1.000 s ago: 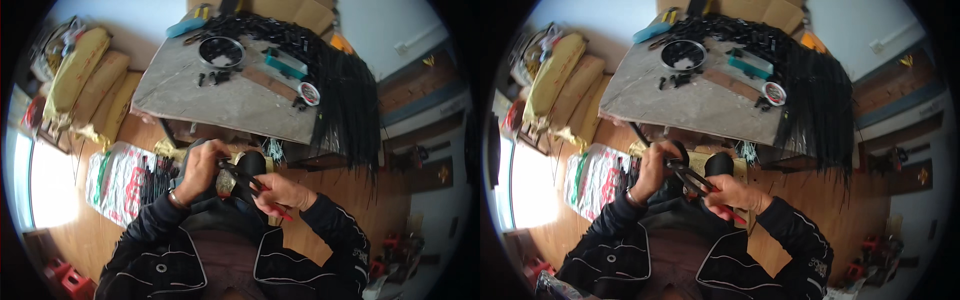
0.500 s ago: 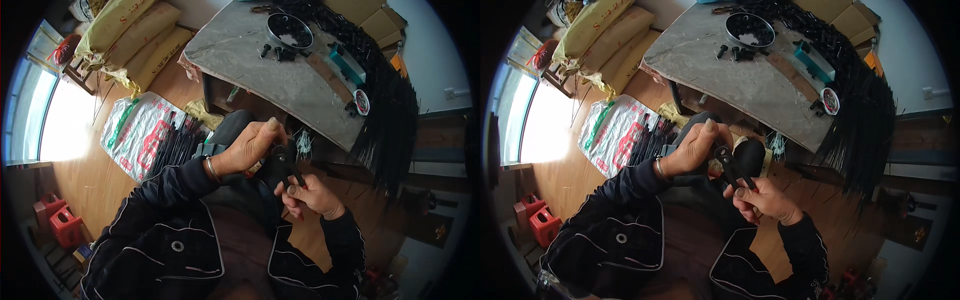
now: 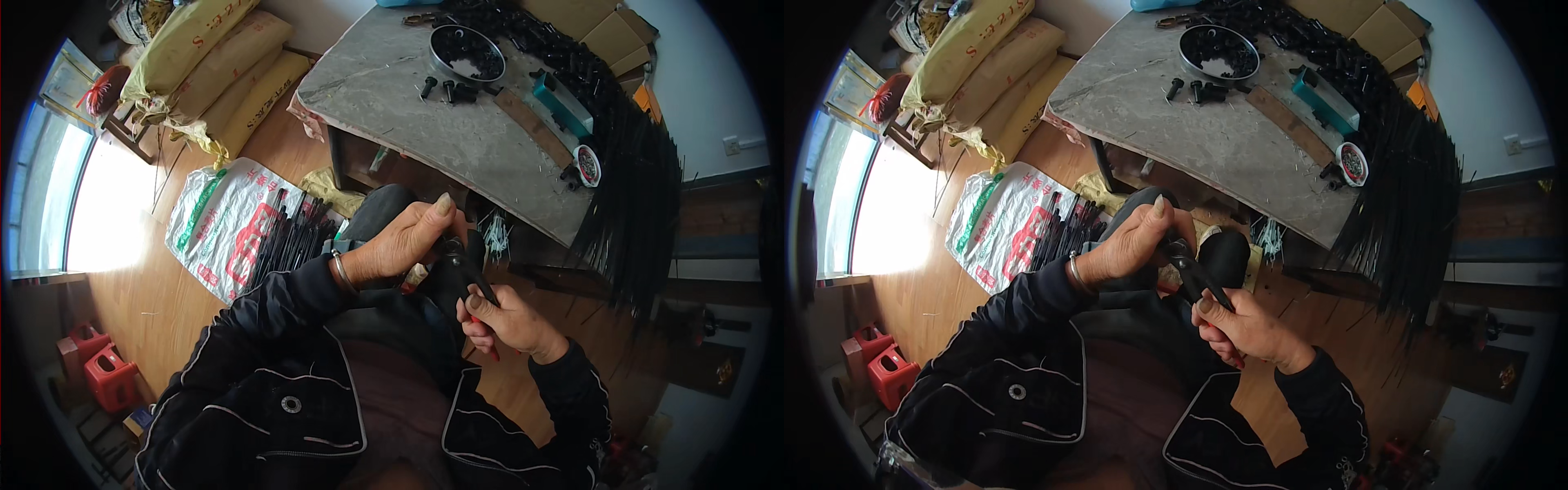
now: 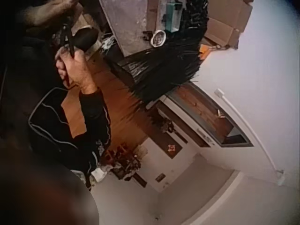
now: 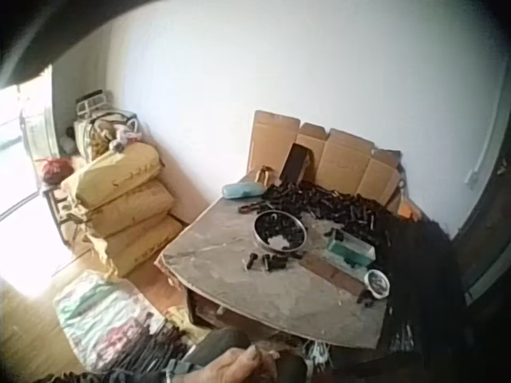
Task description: Assembling and securing bundles of black rods or wires using a specialized tool.
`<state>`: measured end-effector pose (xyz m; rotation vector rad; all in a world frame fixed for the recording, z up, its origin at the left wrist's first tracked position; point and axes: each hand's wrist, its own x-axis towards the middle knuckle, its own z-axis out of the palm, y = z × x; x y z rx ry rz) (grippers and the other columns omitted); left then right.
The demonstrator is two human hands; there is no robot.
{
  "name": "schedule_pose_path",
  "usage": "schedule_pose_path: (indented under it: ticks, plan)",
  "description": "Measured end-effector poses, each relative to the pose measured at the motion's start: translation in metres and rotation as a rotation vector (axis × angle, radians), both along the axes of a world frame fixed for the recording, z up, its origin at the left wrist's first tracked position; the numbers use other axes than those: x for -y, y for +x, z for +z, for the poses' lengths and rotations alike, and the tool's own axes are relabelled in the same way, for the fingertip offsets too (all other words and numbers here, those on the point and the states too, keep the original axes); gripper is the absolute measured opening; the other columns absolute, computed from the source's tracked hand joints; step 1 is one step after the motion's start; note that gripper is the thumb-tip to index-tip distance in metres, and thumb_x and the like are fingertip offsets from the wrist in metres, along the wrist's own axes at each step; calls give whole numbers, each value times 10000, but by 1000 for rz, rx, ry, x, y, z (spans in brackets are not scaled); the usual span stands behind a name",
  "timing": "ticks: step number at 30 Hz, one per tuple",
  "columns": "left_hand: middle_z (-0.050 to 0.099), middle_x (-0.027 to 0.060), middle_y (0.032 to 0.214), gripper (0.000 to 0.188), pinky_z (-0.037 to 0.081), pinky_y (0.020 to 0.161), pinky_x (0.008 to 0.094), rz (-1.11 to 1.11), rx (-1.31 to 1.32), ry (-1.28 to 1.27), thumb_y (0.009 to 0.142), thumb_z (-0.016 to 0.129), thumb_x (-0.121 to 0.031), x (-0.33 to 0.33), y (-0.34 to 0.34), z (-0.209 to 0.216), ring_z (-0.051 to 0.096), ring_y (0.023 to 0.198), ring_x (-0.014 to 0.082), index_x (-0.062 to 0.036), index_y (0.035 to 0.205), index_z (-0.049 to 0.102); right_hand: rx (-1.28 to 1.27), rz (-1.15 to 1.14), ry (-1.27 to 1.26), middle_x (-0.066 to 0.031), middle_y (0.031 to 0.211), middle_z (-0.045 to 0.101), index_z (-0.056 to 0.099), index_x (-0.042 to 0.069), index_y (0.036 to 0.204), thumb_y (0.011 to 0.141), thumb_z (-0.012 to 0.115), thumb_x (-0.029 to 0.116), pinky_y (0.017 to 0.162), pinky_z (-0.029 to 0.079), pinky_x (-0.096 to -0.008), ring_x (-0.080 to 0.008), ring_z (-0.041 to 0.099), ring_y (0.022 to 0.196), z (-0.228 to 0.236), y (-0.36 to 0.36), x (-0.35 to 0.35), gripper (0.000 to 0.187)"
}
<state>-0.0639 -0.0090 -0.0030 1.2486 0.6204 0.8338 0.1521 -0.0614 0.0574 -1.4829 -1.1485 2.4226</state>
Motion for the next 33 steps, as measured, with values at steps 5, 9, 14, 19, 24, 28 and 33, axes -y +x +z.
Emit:
schedule_pose_path:
  ticks: [5, 9, 14, 19, 24, 28, 33]
  plan:
    - [474, -15, 636, 706, 359, 534, 215, -17, 14, -29, 999, 220, -582, -1, -1, -1, 429, 582, 68, -23, 809, 607, 0, -5, -6, 25, 587, 387, 496, 34, 862, 998, 481, 386, 468, 353, -216, -62, 379, 504, -5, -1, 2, 378]
    - [470, -14, 648, 709, 358, 534, 217, -26, 7, -40, 996, 223, -590, -2, 0, -4, 422, 584, 69, -19, 801, 595, -17, 3, 28, 26, 575, 376, 476, 44, 820, 990, 484, 409, 455, 337, -216, -61, 369, 493, -10, -2, 4, 403]
    - [474, -16, 662, 709, 353, 539, 221, -47, -6, -37, 993, 229, -594, -5, 0, -5, 414, 584, 72, -16, 791, 586, -36, 29, 27, 25, 569, 366, 454, 49, 792, 985, 481, 426, 450, 333, -217, -60, 363, 492, -14, -1, 2, 425]
    - [554, 16, 713, 799, 400, 576, 226, -89, -35, -24, 978, 144, -627, -13, 2, -6, 496, 664, 94, -2, 824, 617, -58, 59, 3, 6, 577, 416, 498, 29, 833, 999, 472, 395, 450, 349, -220, -68, 386, 481, -15, 1, -4, 403]
    - [384, -59, 519, 680, 258, 463, 231, 169, 125, -89, 1030, 191, -503, -16, 9, -20, 316, 474, 41, -7, 895, 637, 382, 38, 1037, -118, 800, 642, 600, -30, 1044, 935, 571, 133, 669, 485, -320, -228, 624, 741, -23, 23, -33, 198]
    - [341, -68, 483, 675, 242, 452, 225, 220, 127, -74, 1038, 175, -472, -16, 8, -24, 285, 443, 41, 7, 890, 628, 935, -58, 1501, -198, 925, 653, 621, 2, 1031, 865, 645, 118, 724, 488, -414, -392, 626, 892, -18, 63, -101, 204]
    - [345, -62, 489, 667, 251, 468, 220, 183, 103, -54, 1038, 178, -463, -17, 13, -16, 281, 456, 40, 8, 884, 625, 1394, -157, 1297, -203, 987, 657, 639, 51, 1040, 858, 626, 216, 777, 482, -469, -396, 620, 944, -13, 143, -191, 245]
